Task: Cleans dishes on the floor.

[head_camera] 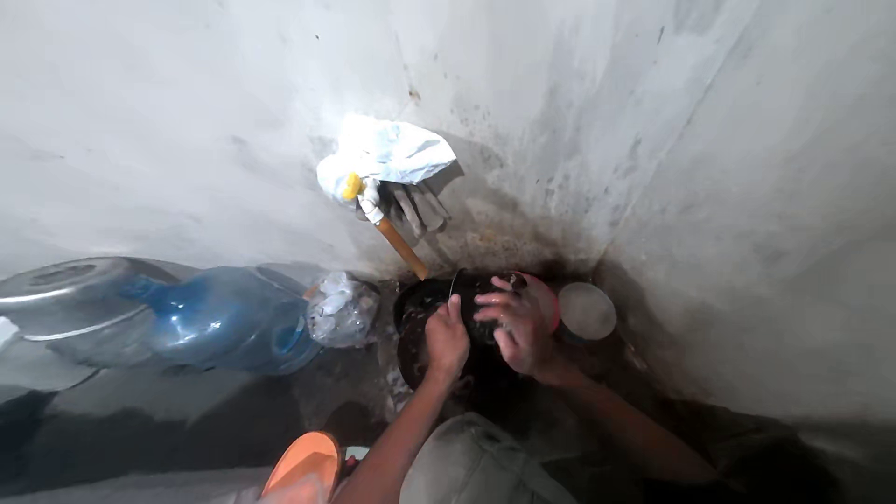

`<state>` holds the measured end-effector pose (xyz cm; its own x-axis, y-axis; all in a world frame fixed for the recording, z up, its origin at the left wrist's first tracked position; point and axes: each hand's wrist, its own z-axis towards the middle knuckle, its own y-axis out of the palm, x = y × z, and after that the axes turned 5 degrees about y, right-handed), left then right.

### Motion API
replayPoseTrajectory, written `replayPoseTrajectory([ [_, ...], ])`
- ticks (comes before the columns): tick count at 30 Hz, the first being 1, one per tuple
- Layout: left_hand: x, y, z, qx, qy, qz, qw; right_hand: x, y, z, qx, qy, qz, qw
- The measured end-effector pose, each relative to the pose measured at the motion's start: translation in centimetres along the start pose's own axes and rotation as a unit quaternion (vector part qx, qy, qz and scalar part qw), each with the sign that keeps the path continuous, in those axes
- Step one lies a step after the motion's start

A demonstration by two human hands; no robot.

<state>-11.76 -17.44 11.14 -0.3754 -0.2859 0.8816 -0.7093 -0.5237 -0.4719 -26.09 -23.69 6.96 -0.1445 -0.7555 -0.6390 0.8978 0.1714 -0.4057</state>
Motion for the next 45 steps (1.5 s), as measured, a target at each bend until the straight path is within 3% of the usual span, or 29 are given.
replayPoseTrajectory([
  [2, 0.0, -0.4, -0.4, 0.018, 0.033, 0.007, 0.999, 0.6, -0.3, 1.0, -0.030, -0.073, 0.023, 0.997],
  [4, 0.6, -0.7, -1.1, 0.030, 0.059, 0.010, 0.998, 2.0, -1.5, 3.3, -0.051, -0.045, 0.113, 0.991],
  [7, 1.0, -1.7, -1.6, 0.028, 0.105, 0.007, 0.994, 6.3, -2.0, 6.6, -0.006, 0.096, 0.251, 0.963],
  [9, 1.3, -2.5, -1.4, 0.028, 0.127, 0.003, 0.992, 6.5, -2.8, 8.9, -0.038, 0.234, 0.183, 0.954],
  [10, 1.6, -2.9, -1.1, 0.028, 0.137, 0.008, 0.990, 5.6, -3.1, 9.3, -0.036, 0.262, 0.153, 0.952],
  [11, 2.2, -3.4, -0.6, 0.029, 0.146, 0.015, 0.989, 4.4, -3.2, 9.3, -0.002, 0.244, 0.163, 0.956],
  [13, 3.8, -4.3, 0.3, 0.024, 0.149, 0.027, 0.988, 1.3, -3.4, 8.9, 0.054, 0.129, 0.171, 0.975],
  [15, 5.6, -4.7, 0.5, 0.022, 0.157, 0.041, 0.987, -2.0, -3.9, 8.4, 0.053, 0.023, 0.133, 0.989],
  [17, 7.1, -5.0, 0.4, 0.018, 0.175, 0.064, 0.982, -3.3, -4.8, 8.6, 0.029, 0.009, 0.102, 0.994],
  [19, 7.8, -5.1, -0.2, 0.019, 0.207, 0.091, 0.974, -2.4, -5.7, 9.5, 0.034, 0.109, 0.123, 0.986],
  [21, 8.0, -5.1, -1.0, 0.033, 0.236, 0.108, 0.965, -1.3, -7.1, 11.0, 0.036, 0.282, 0.091, 0.954],
  [22, 8.0, -5.1, -1.3, 0.043, 0.242, 0.114, 0.963, -1.5, -7.6, 11.2, 0.024, 0.312, 0.080, 0.946],
  [23, 8.0, -5.2, -1.3, 0.054, 0.246, 0.120, 0.960, -2.1, -7.7, 10.6, 0.024, 0.277, 0.072, 0.958],
  [25, 8.0, -5.3, -1.2, 0.078, 0.261, 0.130, 0.953, -3.0, -7.2, 9.3, 0.019, 0.106, 0.114, 0.988],
  [26, 7.9, -5.4, -1.3, 0.084, 0.268, 0.133, 0.950, -2.8, -6.9, 9.2, 0.009, 0.062, 0.154, 0.986],
  [27, 7.9, -5.4, -1.5, 0.083, 0.277, 0.136, 0.947, -2.2, -6.7, 9.3, 0.000, 0.073, 0.176, 0.982],
  [30, 7.6, -5.5, -1.6, 0.079, 0.290, 0.135, 0.944, -0.7, -6.6, 10.5, 0.020, 0.271, 0.150, 0.951],
  [31, 7.8, -5.7, -1.5, 0.081, 0.280, 0.131, 0.947, -1.7, -6.7, 10.4, 0.021, 0.272, 0.141, 0.952],
  [34, 10.0, -6.1, -1.3, 0.087, 0.210, 0.112, 0.967, -5.9, -5.7, 8.6, 0.056, 0.018, 0.119, 0.991],
  [36, 11.8, -6.4, -0.9, 0.087, 0.185, 0.103, 0.973, -6.8, -5.3, 9.1, 0.059, -0.076, 0.122, 0.988],
  [38, 13.2, -6.3, -0.9, 0.076, 0.184, 0.112, 0.973, -5.3, -5.8, 11.5, 0.056, -0.061, 0.170, 0.982],
  [41, 13.4, -5.8, -1.4, 0.053, 0.176, 0.105, 0.977, -3.3, -7.7, 14.7, 0.025, 0.062, 0.184, 0.981],
  [45, 12.7, -5.2, -1.5, 0.075, 0.095, 0.002, 0.993, -7.4, -7.3, 8.9, 0.022, 0.011, 0.051, 0.998],
])
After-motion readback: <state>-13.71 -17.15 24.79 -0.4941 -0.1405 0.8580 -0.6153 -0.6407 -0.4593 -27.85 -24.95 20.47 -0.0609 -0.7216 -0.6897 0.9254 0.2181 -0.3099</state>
